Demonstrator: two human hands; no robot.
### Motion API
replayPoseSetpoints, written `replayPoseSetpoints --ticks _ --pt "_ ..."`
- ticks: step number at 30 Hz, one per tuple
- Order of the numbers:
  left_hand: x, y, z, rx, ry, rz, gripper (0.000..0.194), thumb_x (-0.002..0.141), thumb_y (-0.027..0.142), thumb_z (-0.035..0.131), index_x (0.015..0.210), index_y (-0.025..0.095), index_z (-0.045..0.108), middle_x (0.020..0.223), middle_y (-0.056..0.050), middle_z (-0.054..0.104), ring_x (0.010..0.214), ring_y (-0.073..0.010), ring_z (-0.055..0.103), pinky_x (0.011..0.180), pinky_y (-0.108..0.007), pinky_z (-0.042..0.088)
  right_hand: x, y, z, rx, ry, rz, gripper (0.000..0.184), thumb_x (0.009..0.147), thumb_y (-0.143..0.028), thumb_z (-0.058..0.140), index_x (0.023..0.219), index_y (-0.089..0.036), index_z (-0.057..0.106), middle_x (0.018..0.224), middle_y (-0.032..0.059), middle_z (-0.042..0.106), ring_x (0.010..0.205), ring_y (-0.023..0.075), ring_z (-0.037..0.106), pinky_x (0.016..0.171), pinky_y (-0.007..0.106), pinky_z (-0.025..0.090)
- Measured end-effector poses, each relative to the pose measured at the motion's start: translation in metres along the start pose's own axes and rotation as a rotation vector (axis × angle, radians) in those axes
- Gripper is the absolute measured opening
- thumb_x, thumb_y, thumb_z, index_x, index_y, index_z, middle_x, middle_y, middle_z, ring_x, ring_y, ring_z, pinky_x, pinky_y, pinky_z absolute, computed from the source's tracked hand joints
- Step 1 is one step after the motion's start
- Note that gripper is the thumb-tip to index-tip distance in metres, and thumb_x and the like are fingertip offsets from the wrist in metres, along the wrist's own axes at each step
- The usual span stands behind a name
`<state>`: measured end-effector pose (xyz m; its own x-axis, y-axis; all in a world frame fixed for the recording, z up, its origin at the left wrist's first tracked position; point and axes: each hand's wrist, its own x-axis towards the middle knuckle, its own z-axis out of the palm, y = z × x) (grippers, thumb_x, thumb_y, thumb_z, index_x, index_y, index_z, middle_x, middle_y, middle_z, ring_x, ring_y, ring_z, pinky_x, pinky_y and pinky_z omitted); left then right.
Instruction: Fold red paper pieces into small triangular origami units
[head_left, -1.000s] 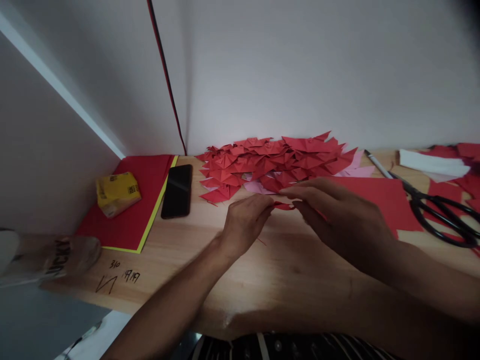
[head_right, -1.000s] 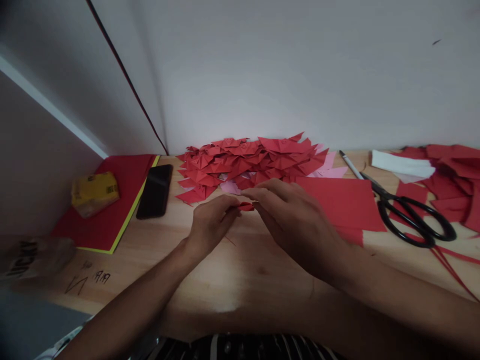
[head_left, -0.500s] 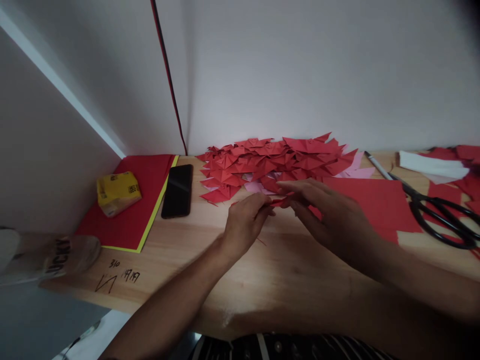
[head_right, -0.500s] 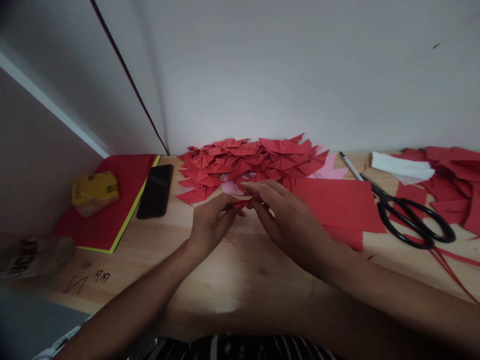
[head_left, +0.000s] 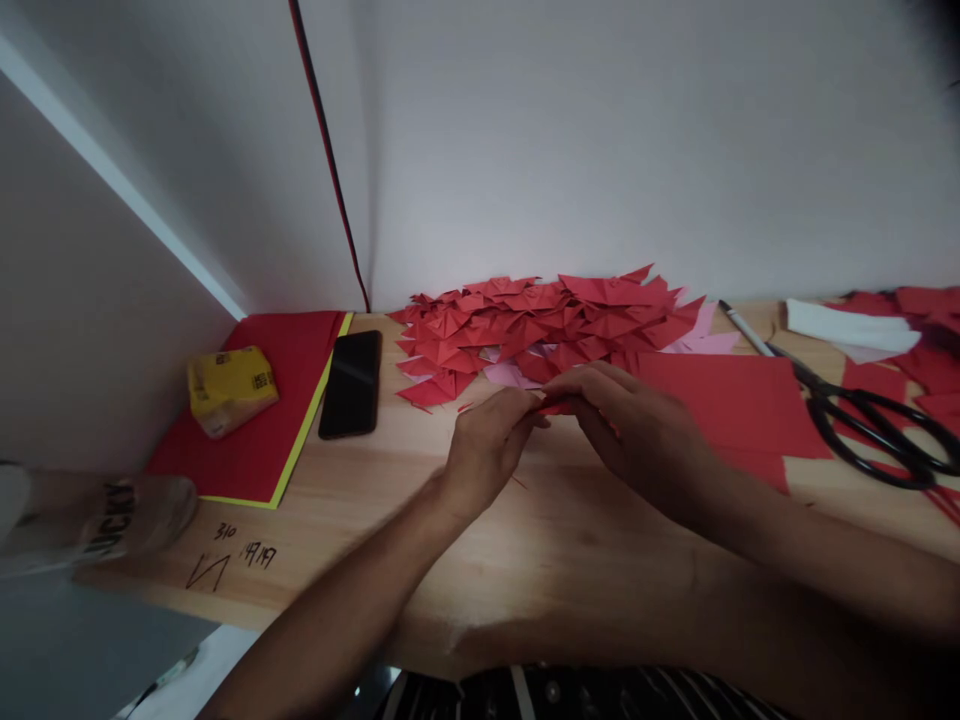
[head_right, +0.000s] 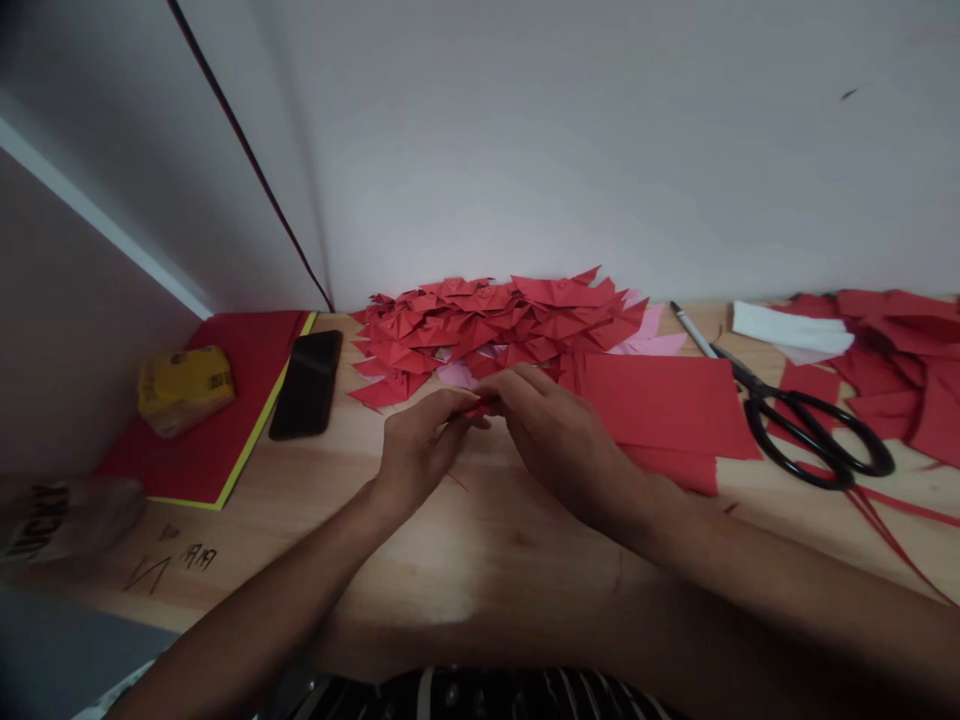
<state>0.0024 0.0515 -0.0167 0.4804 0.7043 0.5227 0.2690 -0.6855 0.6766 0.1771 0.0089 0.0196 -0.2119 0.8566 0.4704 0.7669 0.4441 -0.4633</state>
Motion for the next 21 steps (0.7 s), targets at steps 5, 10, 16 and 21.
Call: replayPoseSetpoints --ticks 5,10,16,21 --pt "0.0011 -0.0018 0.0007 0.108 0.02 0.107 0.014 0.095 0.016 0.05 0.102 0.017 0.062 0.091 -0.003 0.073 0.084 -0.012 0.07 0.075 -0.022 0.056 0.001 0.0004 -0.0001 -0.016 -0.013 0.017 0.017 0.094 -0.012 0.049 0.1 -0.017 0.064 0.094 0.0069 0.069 0.079 0.0165 0.067 0.063 0.026 0.051" --pt "0.0007 -0.0026 0.0043 0.211 0.038 0.157 0.015 0.096 0.018 0.048 0.098 0.016 0.063 0.089 -0.003 0.072 0.081 -0.0119 0.069 0.072 -0.022 0.055 -0.0002 0.0048 0.003 -0.031 -0.049 0.036 0.019 0.093 -0.011 0.047 0.099 -0.019 0.063 0.099 0.0078 0.068 0.082 0.0178 0.066 0.062 0.026 0.049" --pt "-0.0002 -0.0003 0.005 0.145 0.055 0.092 0.014 0.093 0.014 0.05 0.098 0.019 0.063 0.092 -0.002 0.073 0.084 -0.0121 0.07 0.075 -0.023 0.056 0.0 0.0046 0.0032 0.001 -0.045 0.05 0.014 0.092 -0.014 0.048 0.096 -0.02 0.06 0.092 0.0053 0.067 0.078 0.0169 0.065 0.062 0.027 0.048" --pt "-0.0006 0.0008 0.0014 0.014 0.044 -0.036 0.018 0.087 0.007 0.055 0.096 0.019 0.066 0.092 -0.002 0.074 0.084 -0.013 0.07 0.075 -0.024 0.055 0.0 0.0036 0.0034 0.0 -0.021 0.034 0.009 0.093 -0.018 0.048 0.095 -0.021 0.057 0.088 0.0047 0.067 0.075 0.0173 0.064 0.06 0.027 0.046"
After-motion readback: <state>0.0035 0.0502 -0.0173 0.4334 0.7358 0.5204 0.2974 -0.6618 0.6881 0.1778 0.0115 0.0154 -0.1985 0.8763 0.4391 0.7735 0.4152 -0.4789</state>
